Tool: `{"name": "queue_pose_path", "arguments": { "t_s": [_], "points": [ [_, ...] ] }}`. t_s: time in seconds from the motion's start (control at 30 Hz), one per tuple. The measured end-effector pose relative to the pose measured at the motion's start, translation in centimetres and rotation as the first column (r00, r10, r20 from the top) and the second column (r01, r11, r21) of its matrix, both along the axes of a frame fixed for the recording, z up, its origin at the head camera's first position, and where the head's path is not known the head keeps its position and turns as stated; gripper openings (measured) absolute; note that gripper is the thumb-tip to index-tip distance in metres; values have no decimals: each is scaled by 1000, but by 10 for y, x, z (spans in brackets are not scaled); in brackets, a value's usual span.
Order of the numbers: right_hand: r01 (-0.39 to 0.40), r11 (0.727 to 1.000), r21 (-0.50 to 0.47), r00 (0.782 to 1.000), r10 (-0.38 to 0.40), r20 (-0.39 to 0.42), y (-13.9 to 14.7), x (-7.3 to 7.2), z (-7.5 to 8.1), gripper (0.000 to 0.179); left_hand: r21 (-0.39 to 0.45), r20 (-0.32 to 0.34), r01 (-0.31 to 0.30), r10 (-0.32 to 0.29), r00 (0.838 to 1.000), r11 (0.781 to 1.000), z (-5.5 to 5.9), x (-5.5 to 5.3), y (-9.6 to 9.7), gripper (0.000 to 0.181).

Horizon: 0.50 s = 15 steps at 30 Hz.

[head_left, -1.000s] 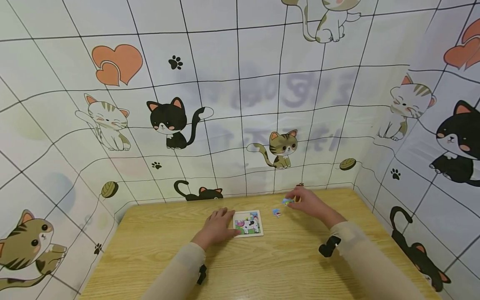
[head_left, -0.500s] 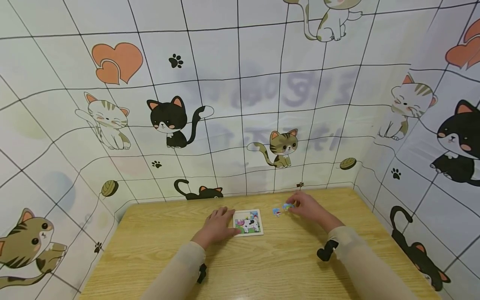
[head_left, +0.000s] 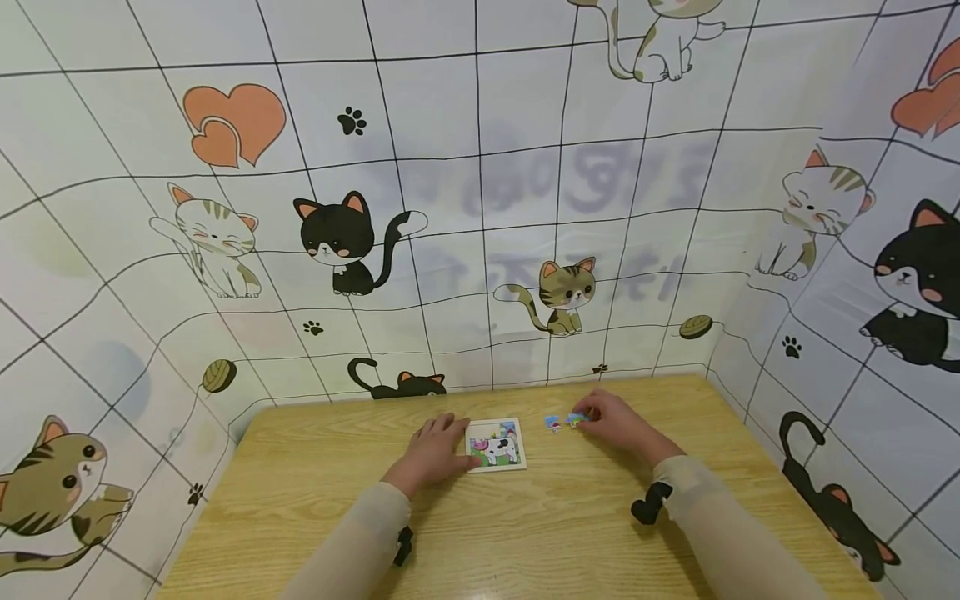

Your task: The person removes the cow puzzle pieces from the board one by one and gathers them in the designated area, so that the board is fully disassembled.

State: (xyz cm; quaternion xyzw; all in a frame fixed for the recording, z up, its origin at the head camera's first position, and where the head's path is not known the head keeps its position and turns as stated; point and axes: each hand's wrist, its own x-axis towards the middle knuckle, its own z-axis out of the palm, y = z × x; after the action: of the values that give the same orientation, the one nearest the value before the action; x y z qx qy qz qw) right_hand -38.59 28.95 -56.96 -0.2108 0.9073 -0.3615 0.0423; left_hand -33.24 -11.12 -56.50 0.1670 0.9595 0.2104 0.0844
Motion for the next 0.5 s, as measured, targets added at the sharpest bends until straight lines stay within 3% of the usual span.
{"name": "queue_pose_path", "arguments": {
  "t_s": [0.5],
  "points": [
    [14,1000,19,1000,-15,24,0,0,-2,16,9,-4,2,-2,1000,1000,0,0,0,87]
  ]
}}
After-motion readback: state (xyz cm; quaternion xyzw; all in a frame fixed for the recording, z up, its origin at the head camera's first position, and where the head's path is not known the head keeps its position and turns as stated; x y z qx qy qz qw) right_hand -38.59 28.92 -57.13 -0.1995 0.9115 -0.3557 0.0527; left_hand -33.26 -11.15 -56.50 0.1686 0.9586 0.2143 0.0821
